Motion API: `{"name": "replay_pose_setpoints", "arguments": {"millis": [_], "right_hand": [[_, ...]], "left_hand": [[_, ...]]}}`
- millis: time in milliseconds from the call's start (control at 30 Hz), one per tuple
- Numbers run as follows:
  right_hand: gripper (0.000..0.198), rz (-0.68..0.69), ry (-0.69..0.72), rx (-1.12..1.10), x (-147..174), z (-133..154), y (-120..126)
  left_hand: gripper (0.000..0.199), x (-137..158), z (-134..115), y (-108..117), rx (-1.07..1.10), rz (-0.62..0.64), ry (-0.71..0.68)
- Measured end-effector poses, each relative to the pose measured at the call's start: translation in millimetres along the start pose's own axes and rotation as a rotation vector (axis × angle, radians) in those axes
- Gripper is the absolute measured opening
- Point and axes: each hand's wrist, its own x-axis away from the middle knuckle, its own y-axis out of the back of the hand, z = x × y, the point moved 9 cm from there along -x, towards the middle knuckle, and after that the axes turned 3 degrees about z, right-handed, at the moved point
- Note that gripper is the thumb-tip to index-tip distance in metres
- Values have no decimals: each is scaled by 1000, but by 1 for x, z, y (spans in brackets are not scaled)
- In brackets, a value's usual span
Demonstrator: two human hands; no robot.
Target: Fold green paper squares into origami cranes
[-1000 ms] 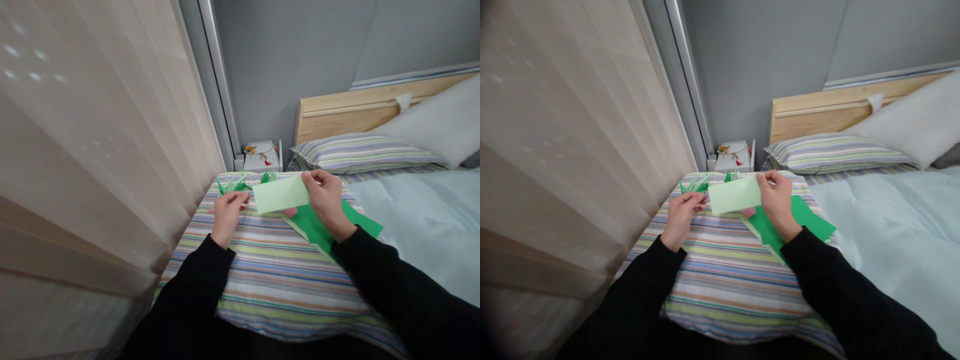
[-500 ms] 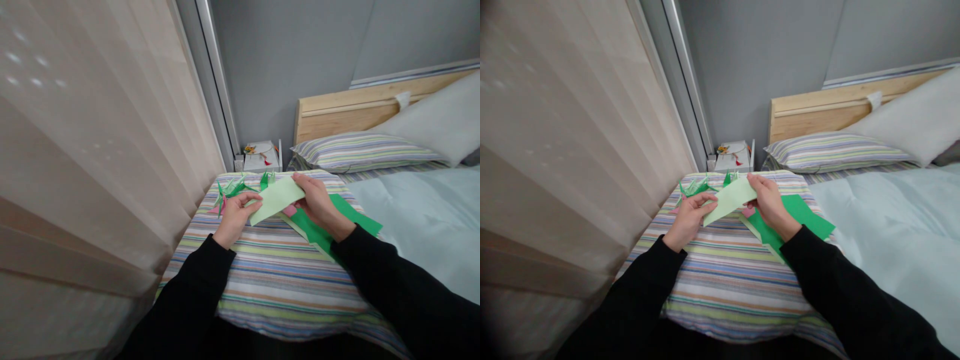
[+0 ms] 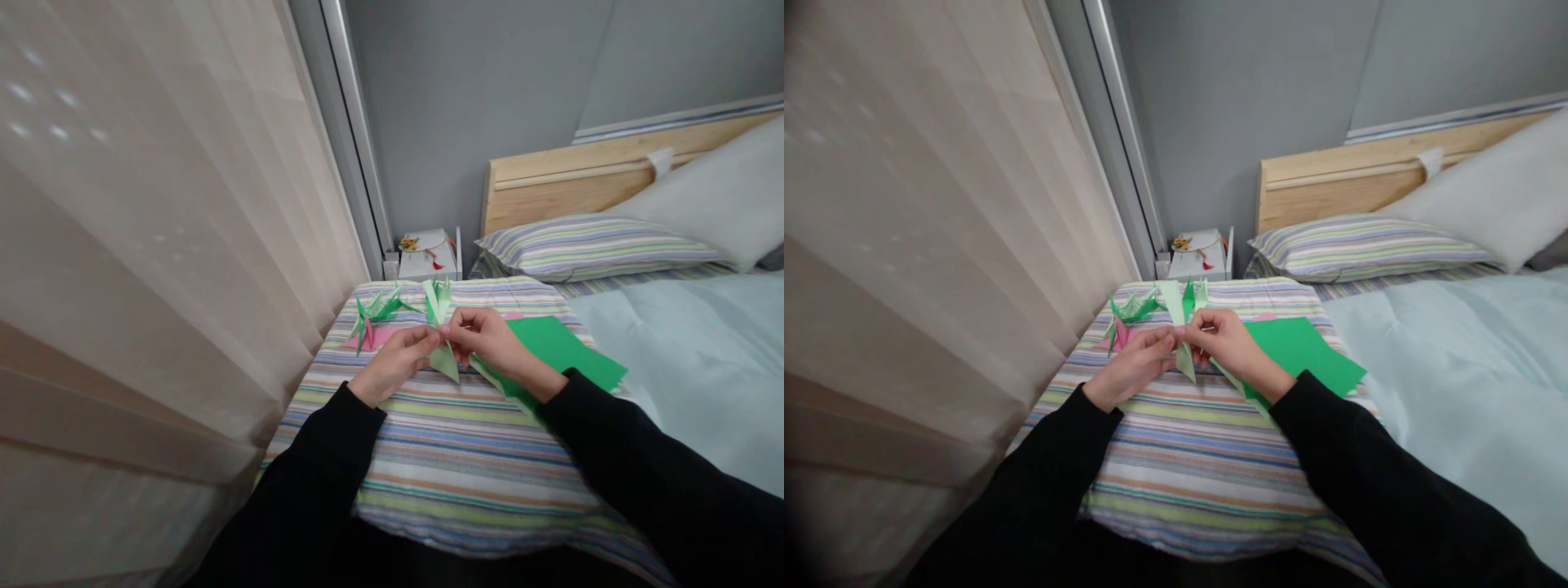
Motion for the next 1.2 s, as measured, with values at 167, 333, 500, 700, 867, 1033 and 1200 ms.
{"name": "replay_pose_setpoints", "arguments": {"millis": [167,333,500,700,867,1033,1200], "right_hand": [[34,15,41,-63,1,6,-4],[32,69,37,-96,2,7,-10],[28,95,54,-122,3,8,-12],[30,95,47,-79,2,7,-12],[35,93,15,-71,2,4,-11],[42,62,3,-24,3,3,-7],[42,44,43,21,3,7,-5]], "left_hand": [[38,1,-6,-5,57,42,-43],[33,2,-6,0,105,23,-16],[33,2,-5,4,147,11,-5],[42,1,-3,-2,181,78,-11],[39,1,-4,6,127,-22,-30],[42,1,-8,8,-44,-73,-71],[43,0,-9,10,-87,-84,-84]]}}
